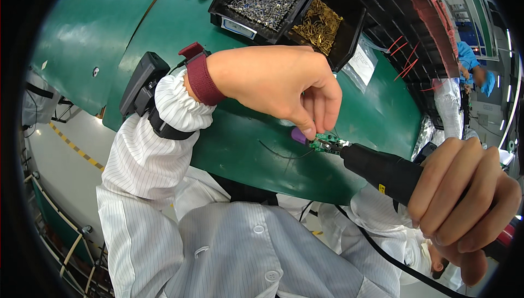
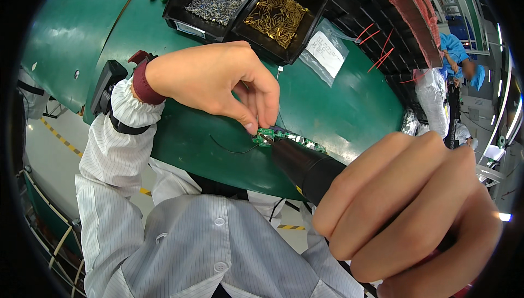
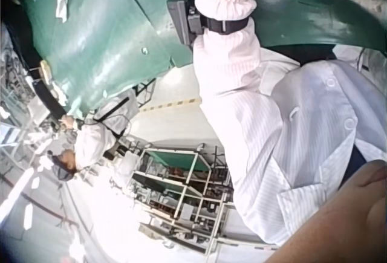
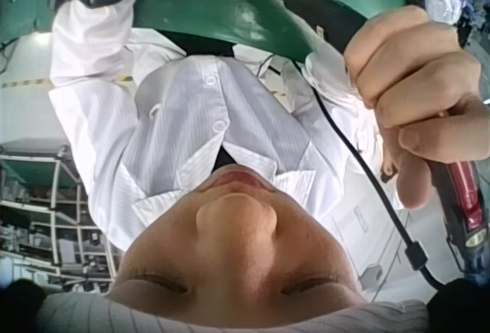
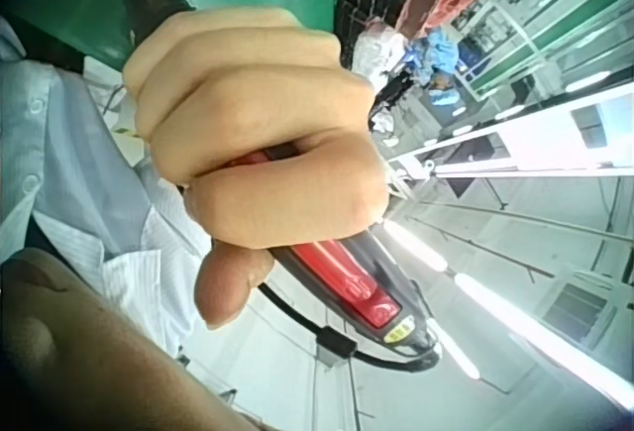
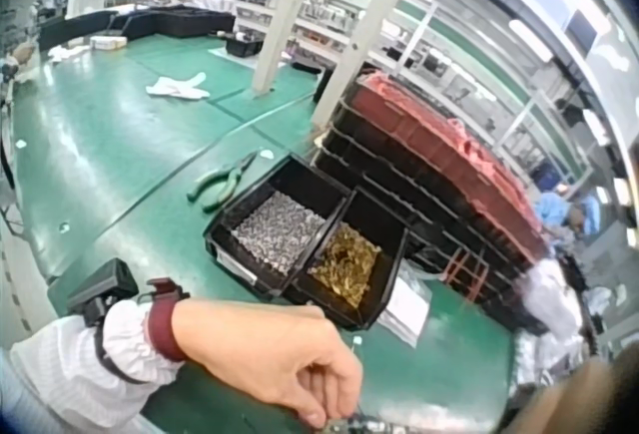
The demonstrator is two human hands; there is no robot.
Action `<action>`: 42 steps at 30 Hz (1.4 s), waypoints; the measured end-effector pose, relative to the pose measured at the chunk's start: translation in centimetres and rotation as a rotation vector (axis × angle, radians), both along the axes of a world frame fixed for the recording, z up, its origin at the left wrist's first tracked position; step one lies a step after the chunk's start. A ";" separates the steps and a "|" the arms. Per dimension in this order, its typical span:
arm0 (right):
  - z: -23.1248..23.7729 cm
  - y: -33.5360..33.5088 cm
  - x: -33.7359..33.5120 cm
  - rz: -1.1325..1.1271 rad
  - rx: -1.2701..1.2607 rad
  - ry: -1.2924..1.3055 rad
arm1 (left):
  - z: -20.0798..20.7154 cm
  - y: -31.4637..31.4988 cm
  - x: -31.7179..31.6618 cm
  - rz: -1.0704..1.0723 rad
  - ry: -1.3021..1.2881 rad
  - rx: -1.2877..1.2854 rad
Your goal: Assembling a circuit board onto a multi-cell battery pack using an electric screwdriver in a factory environment.
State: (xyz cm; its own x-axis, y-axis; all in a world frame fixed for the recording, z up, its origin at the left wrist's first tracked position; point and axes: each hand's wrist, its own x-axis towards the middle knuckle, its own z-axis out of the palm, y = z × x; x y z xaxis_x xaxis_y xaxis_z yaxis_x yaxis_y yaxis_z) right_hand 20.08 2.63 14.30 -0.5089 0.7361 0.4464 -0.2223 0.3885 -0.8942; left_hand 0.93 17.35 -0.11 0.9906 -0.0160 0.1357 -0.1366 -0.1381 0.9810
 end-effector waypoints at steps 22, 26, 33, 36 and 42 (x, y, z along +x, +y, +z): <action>-0.4 1.8 -1.5 0.023 -0.060 0.069 | 0.0 -0.2 -0.1 0.065 -0.072 0.089; -0.4 2.0 -1.8 0.033 -0.065 0.071 | -0.2 -0.2 0.2 0.059 -0.098 0.090; -0.1 2.2 -2.4 0.044 -0.072 0.072 | 0.3 0.0 -0.2 0.051 -0.055 0.049; 0.3 2.5 -2.7 0.044 -0.073 0.074 | 0.7 0.5 -0.6 0.060 -0.026 0.050; 1.7 1.9 -3.0 0.004 -0.057 0.080 | 0.3 1.5 -1.0 0.151 -0.153 -0.105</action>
State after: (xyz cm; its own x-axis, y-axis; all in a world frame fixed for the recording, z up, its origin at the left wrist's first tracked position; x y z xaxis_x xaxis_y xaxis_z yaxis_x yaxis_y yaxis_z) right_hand 17.09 4.57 16.03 -0.4759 0.7596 0.4433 -0.2957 0.3365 -0.8941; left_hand -0.04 18.90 0.24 0.9484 0.1528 0.2780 -0.2707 -0.0668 0.9603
